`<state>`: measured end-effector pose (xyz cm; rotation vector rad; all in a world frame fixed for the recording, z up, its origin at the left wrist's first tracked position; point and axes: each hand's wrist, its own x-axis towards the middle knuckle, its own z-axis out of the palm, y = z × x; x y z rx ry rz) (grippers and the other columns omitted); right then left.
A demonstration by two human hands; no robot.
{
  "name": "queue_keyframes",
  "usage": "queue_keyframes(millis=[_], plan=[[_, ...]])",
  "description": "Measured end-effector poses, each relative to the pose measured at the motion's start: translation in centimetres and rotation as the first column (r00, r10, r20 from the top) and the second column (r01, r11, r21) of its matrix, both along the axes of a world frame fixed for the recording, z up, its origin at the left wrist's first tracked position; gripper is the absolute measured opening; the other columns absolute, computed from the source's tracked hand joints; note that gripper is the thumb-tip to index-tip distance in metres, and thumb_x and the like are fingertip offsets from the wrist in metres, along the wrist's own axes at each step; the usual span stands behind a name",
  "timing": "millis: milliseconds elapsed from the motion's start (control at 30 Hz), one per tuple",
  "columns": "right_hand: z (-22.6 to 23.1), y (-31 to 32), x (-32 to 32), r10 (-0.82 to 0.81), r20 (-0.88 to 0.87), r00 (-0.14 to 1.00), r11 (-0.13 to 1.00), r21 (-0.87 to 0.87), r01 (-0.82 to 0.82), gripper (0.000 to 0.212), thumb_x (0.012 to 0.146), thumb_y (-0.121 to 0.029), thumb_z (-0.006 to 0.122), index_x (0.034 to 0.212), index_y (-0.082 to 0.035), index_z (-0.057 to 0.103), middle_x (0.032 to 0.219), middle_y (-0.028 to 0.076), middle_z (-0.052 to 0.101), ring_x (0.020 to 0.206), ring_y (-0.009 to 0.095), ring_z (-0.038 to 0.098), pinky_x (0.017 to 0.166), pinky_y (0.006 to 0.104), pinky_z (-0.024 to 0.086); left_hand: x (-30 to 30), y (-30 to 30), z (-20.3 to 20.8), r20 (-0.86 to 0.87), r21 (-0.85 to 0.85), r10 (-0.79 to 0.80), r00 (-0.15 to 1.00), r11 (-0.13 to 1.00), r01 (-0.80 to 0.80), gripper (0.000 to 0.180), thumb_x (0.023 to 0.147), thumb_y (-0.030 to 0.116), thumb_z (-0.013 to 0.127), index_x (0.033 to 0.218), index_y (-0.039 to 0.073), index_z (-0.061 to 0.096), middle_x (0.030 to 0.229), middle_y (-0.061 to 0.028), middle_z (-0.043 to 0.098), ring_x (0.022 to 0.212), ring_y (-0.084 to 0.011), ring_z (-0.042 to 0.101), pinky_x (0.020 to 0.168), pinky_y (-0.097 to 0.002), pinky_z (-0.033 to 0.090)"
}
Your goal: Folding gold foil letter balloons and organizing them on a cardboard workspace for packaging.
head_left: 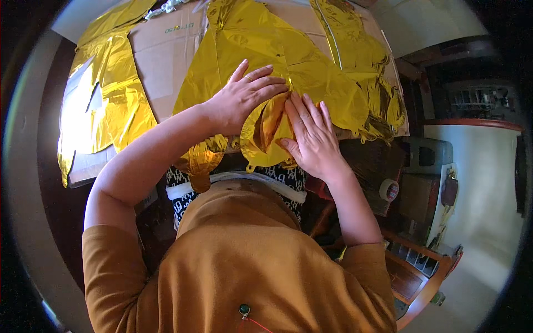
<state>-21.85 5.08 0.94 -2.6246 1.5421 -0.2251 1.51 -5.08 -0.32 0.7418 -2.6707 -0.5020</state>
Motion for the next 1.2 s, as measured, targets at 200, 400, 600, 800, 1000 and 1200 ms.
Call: queue_keyframes(millis=[200,400,600,800,1000,1200], plan=[[0.5,-0.1,0.1,0.008,-0.013,1.0,1.0,-0.025,-0.008,0.071,0.092,-0.041,0.06,0.146,0.0,0.04,0.155,0.02,0.034,0.144,0.037,0.031,0.117,0.056,0.02,0.2,-0.5,2.8,-0.419,0.431,0.197,0.886,0.903,0.003,0.04,0.092,0.014,0.062,0.131,0.01,0.058,0.131,-0.011,0.06,0.131,-0.0306,0.05,0.117,-0.0573,0.025],[-0.4,0.0,-0.1,0.012,-0.023,1.0,0.999,-0.052,-0.013,0.072,0.093,-0.042,0.059,0.148,0.0,0.037,0.156,0.019,0.033,0.145,0.037,0.029,0.118,0.0556,0.019,-2.5,0.4,0.8,-0.05,-0.168,-0.118,0.992,0.98,0.109,0.047,0.093,0.018,0.062,0.136,0.005,0.054,0.143,-0.0132,0.053,0.136,-0.0336,0.045,0.116,-0.0552,0.028],[0.3,-0.3,-1.2,0.062,0.192,0.979,0.998,0.022,-0.067,0.064,0.095,-0.035,0.054,0.149,-0.004,0.038,0.154,0.018,0.038,0.144,0.037,0.031,0.119,0.0544,0.018,-1.6,-0.5,-0.6,-0.064,-0.139,-0.104,0.992,0.986,0.095,0.054,0.094,0.022,0.06,0.143,0.005,0.047,0.148,-0.0137,0.048,0.139,-0.0331,0.042,0.116,-0.0545,0.027],[0.3,0.6,-4.8,0.182,0.319,0.93,0.983,-0.069,-0.169,0.063,0.085,-0.018,0.06,0.145,-0.005,0.046,0.149,0.017,0.046,0.141,0.035,0.039,0.12,0.052,0.023,-1.9,-0.3,-0.3,0.004,-0.125,-0.096,0.995,0.988,0.095,0.055,0.093,0.022,0.06,0.144,0.005,0.046,0.15,-0.0128,0.045,0.141,-0.0312,0.04,0.118,-0.0538,0.025],[-0.6,0.1,-3.6,0.188,-0.005,0.982,0.966,-0.183,-0.185,0.059,0.081,-0.017,0.068,0.137,-0.005,0.055,0.145,0.015,0.051,0.137,0.031,0.045,0.117,0.0498,0.03,-1.8,-0.2,-0.1,-0.003,-0.104,-0.094,0.996,0.99,0.094,0.053,0.094,0.022,0.058,0.144,0.005,0.047,0.15,-0.0134,0.045,0.141,-0.0312,0.039,0.118,-0.0535,0.025],[-1.3,1.4,-3.6,0.24,0.064,0.969,0.919,-0.336,-0.205,0.03,0.094,-0.013,0.054,0.117,-0.004,0.07,0.13,0.012,0.063,0.126,0.027,0.057,0.114,0.0458,0.035,-1.9,-0.2,-0.2,-0.014,-0.105,-0.091,0.996,0.991,0.089,0.051,0.096,0.022,0.057,0.143,0.005,0.048,0.149,-0.0133,0.047,0.141,-0.0312,0.04,0.118,-0.0534,0.025]])
